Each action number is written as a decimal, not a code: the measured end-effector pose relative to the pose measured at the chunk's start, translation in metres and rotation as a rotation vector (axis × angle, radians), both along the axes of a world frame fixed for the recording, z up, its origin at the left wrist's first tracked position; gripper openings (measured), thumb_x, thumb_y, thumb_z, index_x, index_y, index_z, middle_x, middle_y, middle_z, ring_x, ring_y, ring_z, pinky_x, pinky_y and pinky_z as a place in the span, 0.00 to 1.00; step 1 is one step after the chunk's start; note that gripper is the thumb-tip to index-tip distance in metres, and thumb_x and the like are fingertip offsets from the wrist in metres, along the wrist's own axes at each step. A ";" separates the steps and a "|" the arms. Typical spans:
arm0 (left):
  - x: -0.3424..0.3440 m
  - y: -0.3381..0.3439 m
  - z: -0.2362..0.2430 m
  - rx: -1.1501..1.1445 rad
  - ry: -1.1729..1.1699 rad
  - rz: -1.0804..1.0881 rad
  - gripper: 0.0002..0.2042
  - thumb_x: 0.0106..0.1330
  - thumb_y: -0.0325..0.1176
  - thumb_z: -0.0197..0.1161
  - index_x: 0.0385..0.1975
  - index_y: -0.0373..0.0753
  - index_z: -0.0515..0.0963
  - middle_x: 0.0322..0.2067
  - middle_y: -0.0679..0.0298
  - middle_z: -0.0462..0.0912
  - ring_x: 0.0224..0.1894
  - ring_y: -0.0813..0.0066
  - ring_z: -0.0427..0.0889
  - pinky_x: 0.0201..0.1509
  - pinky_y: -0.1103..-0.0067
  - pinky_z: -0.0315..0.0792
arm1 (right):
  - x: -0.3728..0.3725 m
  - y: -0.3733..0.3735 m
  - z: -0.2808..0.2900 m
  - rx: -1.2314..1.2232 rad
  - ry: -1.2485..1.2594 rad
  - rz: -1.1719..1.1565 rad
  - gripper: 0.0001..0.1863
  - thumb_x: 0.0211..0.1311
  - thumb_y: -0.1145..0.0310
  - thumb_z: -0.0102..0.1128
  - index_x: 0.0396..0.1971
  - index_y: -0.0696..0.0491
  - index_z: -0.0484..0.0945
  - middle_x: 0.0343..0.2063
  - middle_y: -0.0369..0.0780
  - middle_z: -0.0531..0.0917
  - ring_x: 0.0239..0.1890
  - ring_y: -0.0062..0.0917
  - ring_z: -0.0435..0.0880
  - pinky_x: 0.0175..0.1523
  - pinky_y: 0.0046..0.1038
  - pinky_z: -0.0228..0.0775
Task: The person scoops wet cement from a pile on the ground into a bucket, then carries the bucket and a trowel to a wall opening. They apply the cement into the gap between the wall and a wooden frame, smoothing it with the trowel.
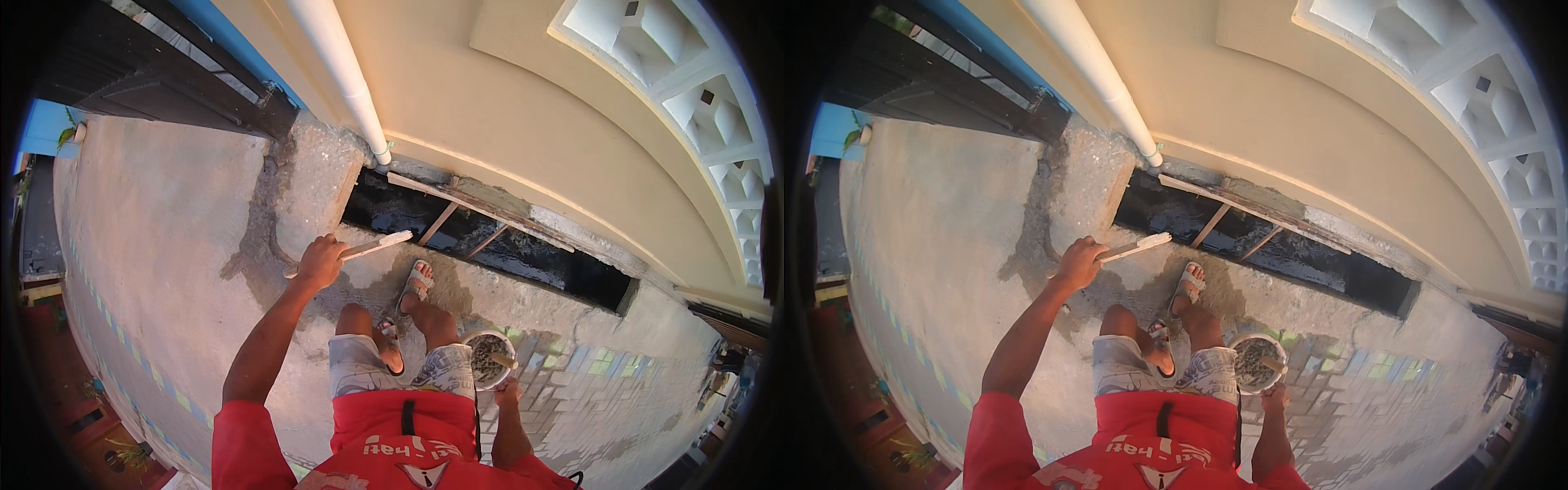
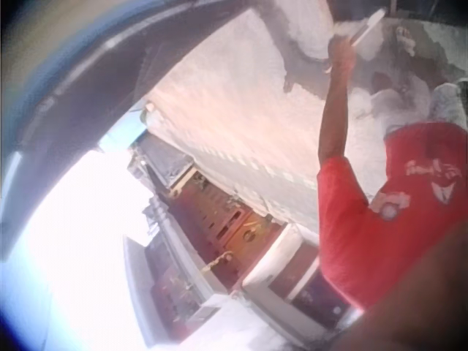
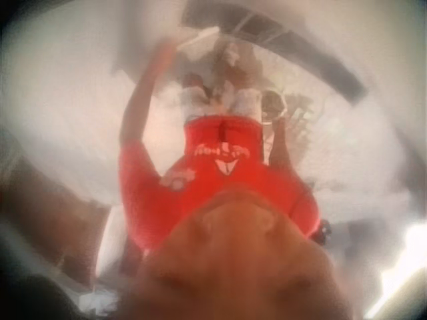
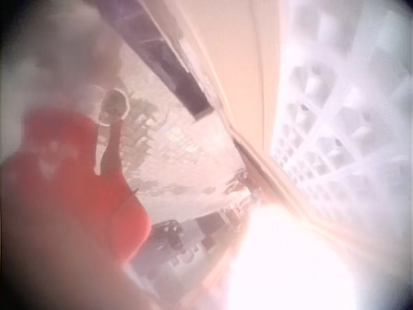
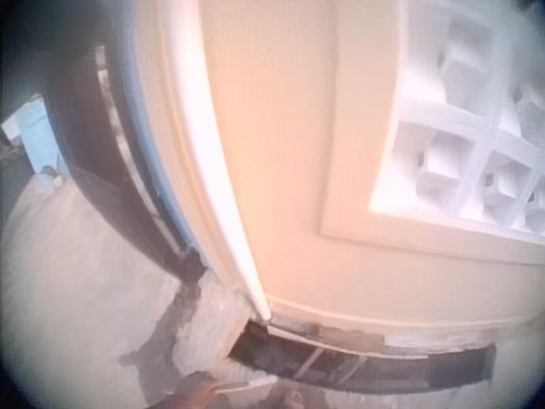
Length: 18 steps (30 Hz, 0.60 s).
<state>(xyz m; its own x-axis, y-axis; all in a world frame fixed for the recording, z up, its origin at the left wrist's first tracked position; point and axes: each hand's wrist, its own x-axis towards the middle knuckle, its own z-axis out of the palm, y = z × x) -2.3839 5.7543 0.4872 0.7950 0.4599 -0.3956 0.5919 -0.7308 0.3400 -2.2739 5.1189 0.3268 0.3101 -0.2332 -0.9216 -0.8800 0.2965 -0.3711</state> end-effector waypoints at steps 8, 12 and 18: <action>0.155 0.090 -0.128 0.125 -0.032 -0.202 0.14 0.58 0.26 0.62 0.45 0.41 0.81 0.38 0.60 0.77 0.45 0.59 0.76 0.52 0.66 0.70 | 0.026 0.085 -0.037 -0.033 -0.154 0.054 0.09 0.61 0.67 0.55 0.24 0.50 0.68 0.15 0.30 0.64 0.16 0.21 0.65 0.26 0.32 0.64; 0.209 0.117 -0.220 0.204 -0.188 -0.290 0.14 0.57 0.22 0.60 0.43 0.39 0.82 0.37 0.60 0.77 0.44 0.60 0.76 0.51 0.66 0.70 | 0.036 0.104 -0.092 -0.106 -0.183 0.082 0.09 0.63 0.68 0.55 0.23 0.49 0.68 0.15 0.30 0.63 0.16 0.20 0.65 0.26 0.31 0.65; 0.258 0.129 -0.297 0.331 -0.174 -0.429 0.14 0.55 0.21 0.60 0.40 0.38 0.83 0.38 0.58 0.78 0.47 0.58 0.75 0.52 0.65 0.69 | 0.064 0.140 -0.122 -0.160 -0.260 0.185 0.08 0.66 0.65 0.54 0.28 0.50 0.69 0.14 0.28 0.61 0.16 0.17 0.62 0.25 0.28 0.64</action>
